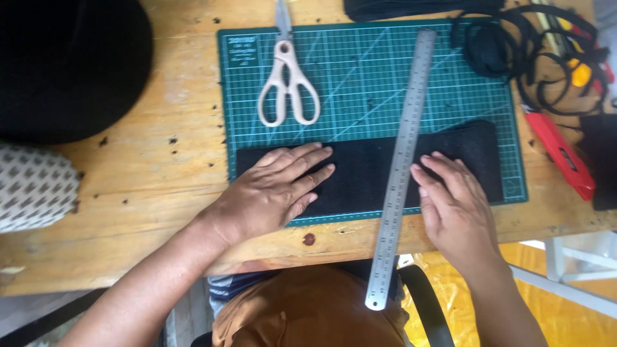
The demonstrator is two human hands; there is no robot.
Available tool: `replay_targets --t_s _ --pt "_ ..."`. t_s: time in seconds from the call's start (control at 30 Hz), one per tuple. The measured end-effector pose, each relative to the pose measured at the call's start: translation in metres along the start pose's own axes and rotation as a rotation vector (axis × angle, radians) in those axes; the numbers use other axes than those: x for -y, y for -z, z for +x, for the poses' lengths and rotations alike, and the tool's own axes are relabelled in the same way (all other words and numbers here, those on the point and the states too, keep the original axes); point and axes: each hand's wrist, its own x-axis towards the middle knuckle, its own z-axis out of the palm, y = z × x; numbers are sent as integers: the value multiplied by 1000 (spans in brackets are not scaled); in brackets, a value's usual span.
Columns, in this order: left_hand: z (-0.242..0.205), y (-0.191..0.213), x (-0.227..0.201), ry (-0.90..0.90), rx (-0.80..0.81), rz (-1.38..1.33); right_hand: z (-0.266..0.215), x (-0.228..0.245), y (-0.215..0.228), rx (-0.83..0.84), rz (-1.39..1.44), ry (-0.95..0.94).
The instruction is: Measuring a piece of black foam material with a metal ruler and cutting it using a utility knife on a cutting mat.
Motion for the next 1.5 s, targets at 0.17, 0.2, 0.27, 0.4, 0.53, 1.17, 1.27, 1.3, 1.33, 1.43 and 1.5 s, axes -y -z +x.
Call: replay_targets --t_s 0.17,0.2,0.27,0.4,0.53,1.17,1.27,1.3,1.33,1.43,1.5 --pt "-5 18 9 15 159 -155 -2 -2 -2 -24 3 38" --pt "-4 20 12 12 273 -210 -3 -2 -2 -25 -3 31" --pt "-10 17 20 -20 242 -220 -4 -4 -4 -26 -13 47" --pt "-19 20 33 -106 199 -219 -8 -6 -7 -29 -52 51" --pt "-31 28 38 -116 145 -197 -10 -5 -8 -18 -59 52" --pt "-59 49 48 -46 144 -298 -16 -7 -14 20 -99 -11" --pt "-60 46 50 -67 119 -289 -15 -5 -12 27 -102 -15" --pt "-61 45 51 -71 118 -282 -14 -4 -12 34 -105 -20" --pt "-61 45 51 -69 116 -282 -15 -5 -13 35 -106 -18" --pt "-61 45 51 -71 113 -289 -16 -7 -14 22 -119 -4" --pt "-62 44 51 -70 100 -280 -16 -6 -14 12 -98 -5"
